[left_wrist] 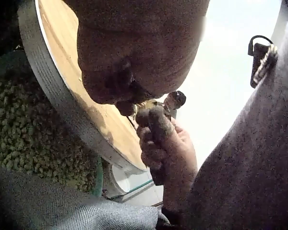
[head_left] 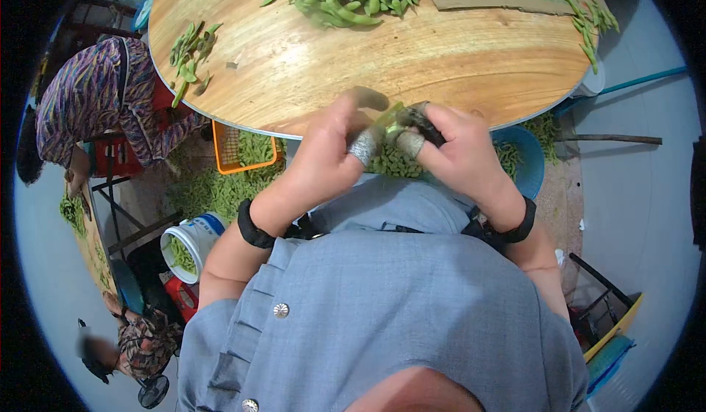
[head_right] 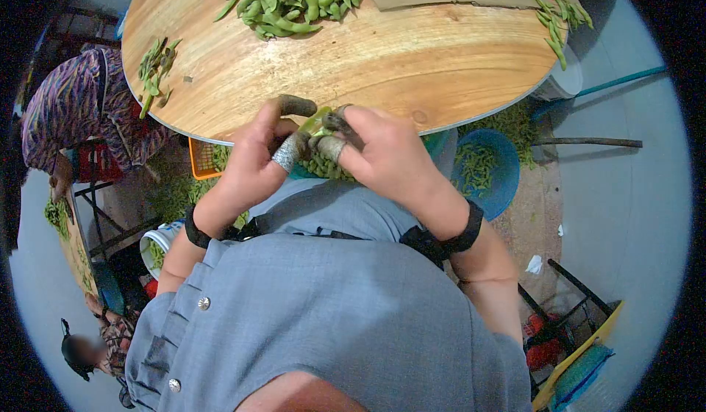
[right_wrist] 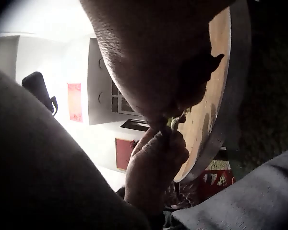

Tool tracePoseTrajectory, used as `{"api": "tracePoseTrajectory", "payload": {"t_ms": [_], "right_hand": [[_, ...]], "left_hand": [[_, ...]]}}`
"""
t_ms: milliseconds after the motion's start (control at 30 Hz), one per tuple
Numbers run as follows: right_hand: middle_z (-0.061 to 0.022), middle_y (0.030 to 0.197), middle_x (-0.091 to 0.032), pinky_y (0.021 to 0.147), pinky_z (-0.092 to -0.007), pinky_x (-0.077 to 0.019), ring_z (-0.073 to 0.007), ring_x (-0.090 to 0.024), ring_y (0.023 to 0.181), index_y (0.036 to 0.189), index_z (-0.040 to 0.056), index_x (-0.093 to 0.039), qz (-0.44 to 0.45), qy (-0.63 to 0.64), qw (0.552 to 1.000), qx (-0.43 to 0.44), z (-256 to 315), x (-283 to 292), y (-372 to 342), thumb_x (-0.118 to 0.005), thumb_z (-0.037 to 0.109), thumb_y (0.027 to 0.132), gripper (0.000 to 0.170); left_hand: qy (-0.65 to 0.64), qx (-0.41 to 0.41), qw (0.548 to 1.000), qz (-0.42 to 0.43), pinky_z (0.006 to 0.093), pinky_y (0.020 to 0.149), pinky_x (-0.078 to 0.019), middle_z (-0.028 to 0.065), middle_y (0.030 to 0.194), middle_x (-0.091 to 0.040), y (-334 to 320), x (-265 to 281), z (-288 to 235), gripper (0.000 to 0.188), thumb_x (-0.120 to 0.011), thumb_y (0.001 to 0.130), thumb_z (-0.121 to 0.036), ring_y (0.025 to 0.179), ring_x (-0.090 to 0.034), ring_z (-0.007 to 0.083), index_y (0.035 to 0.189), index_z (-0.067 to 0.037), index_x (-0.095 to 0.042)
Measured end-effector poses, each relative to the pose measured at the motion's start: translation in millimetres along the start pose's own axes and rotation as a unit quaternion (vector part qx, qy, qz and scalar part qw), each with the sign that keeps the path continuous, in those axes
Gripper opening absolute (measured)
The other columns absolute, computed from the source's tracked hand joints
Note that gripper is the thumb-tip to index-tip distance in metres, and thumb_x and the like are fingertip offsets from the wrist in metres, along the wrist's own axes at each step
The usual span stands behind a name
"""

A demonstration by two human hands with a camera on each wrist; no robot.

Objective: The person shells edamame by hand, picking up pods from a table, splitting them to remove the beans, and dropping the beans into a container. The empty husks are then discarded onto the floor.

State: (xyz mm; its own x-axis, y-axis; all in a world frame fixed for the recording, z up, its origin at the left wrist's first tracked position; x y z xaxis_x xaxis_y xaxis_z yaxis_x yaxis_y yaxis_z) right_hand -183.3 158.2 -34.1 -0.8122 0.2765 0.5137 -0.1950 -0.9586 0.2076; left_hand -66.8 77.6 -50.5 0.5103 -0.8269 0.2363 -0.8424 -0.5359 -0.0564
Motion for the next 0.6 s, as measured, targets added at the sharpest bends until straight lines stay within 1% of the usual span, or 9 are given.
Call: {"api": "tracePoseTrajectory", "payload": {"t_ms": [67,133,167,300,333,400,433,500,600], "right_hand": [[-0.009,0.065,-0.058,0.054,-0.0322,-0.0478,-0.021,-0.059,0.056,0.09,0.0005,-0.059,-0.029,-0.026,0.998,0.051,12,5,2,-0.062,0.012,0.077,0.017],[-0.0029,0.068,-0.061,0.048,-0.0244,-0.046,-0.0108,-0.056,0.053,0.096,0.0016,-0.062,0.103,0.294,0.917,-0.249,-15,-22,-9,-0.057,0.008,0.082,0.017],[0.0011,0.071,-0.06,0.045,-0.0183,-0.0437,-0.004,-0.053,0.053,0.103,0.0022,-0.063,0.126,0.342,0.898,-0.247,-15,-27,-10,-0.056,0.009,0.083,0.021],[-0.0022,0.07,-0.061,0.05,-0.023,-0.0462,-0.0079,-0.056,0.057,0.099,0.0025,-0.064,0.181,0.374,0.849,-0.326,-29,-34,-17,-0.063,0.013,0.078,0.023],[-0.0022,0.07,-0.061,0.05,-0.023,-0.0462,-0.0079,-0.056,0.057,0.099,0.0025,-0.064,0.183,0.371,0.85,-0.324,-34,-34,-18,-0.063,0.013,0.078,0.023],[-0.0087,0.072,-0.061,0.06,-0.031,-0.0487,-0.0158,-0.06,0.066,0.096,0.0033,-0.065,0.21,0.123,0.968,-0.057,-19,-25,-5,-0.064,0.015,0.076,0.023],[-0.0154,0.076,-0.061,0.068,-0.0387,-0.0479,-0.0272,-0.061,0.075,0.092,0.0032,-0.065,0.214,0.099,0.972,0.009,-3,-19,3,-0.065,0.019,0.075,0.023],[-0.0163,0.077,-0.061,0.068,-0.0404,-0.0478,-0.0307,-0.061,0.075,0.089,0.0029,-0.064,0.183,0.014,0.983,-0.001,-5,-12,24,-0.066,0.02,0.075,0.022],[-0.0165,0.08,-0.061,0.066,-0.0456,-0.048,-0.0374,-0.059,0.073,0.085,0.0026,-0.061,0.023,-0.139,0.99,0.022,-3,3,74,-0.064,0.02,0.077,0.02]], "left_hand": [[-0.038,-0.012,0.999,0.028,0.0276,0.072,-0.0481,0.0095,0.087,-0.062,0,-4,-8,0.035,-0.048,0.085,0.003,0.081,-0.061,0.015,0.12,-0.001,-0.043],[-0.094,-0.007,0.994,0.055,0.0265,0.072,-0.0472,0.0085,0.086,-0.061,2,-6,-13,0.036,-0.049,0.085,0.002,0.08,-0.06,0.0139,0.121,-0.001,-0.042],[-0.152,0.002,0.985,0.085,0.0254,0.072,-0.0464,0.0075,0.086,-0.061,1,-9,-15,0.037,-0.049,0.086,0.002,0.08,-0.059,0.0128,0.122,-0.002,-0.041],[-0.246,0.088,0.959,0.108,0.0234,0.07,-0.0448,0.005,0.086,-0.059,-9,-3,-12,0.033,-0.052,0.088,-0.004,0.079,-0.057,0.0097,0.12,-0.002,-0.042],[-0.247,0.085,0.96,0.105,0.0234,0.07,-0.0448,0.005,0.086,-0.059,-12,4,-11,0.033,-0.052,0.088,-0.004,0.079,-0.057,0.0097,0.12,-0.002,-0.042],[-0.129,0.095,0.981,0.107,0.0245,0.07,-0.0455,0.0036,0.085,-0.058,-23,25,-4,0.029,-0.052,0.087,-0.004,0.08,-0.057,0.0101,0.116,-0.001,-0.046],[-0.13,0.094,0.982,0.103,0.0245,0.07,-0.0455,0.0036,0.085,-0.058,-31,37,-2,0.029,-0.052,0.087,-0.004,0.08,-0.057,0.0101,0.116,-0.001,-0.046],[0.253,0.039,0.955,0.151,0.0339,0.071,-0.0496,0.0133,0.091,-0.062,-53,57,0,0.022,-0.063,0.078,-0.009,0.081,-0.062,0.0296,0.099,-0.004,-0.06],[0.432,0.128,0.857,0.251,0.0408,0.072,-0.0497,0.0166,0.088,-0.062,-91,72,18,0.022,-0.064,0.076,-0.012,0.084,-0.059,0.0362,0.097,-0.007,-0.064]]}}
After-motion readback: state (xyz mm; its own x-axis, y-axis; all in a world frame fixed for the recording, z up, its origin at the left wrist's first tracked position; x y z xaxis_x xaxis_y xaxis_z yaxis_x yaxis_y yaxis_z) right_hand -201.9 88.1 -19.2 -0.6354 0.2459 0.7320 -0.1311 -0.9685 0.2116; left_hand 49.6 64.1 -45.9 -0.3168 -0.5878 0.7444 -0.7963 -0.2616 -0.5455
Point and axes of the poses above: each hand's wrist, its own y-axis towards the middle knuckle, its own x-axis out of the back of the hand, z = x × y, the point moved 8 cm from there along y, towards the middle knuckle
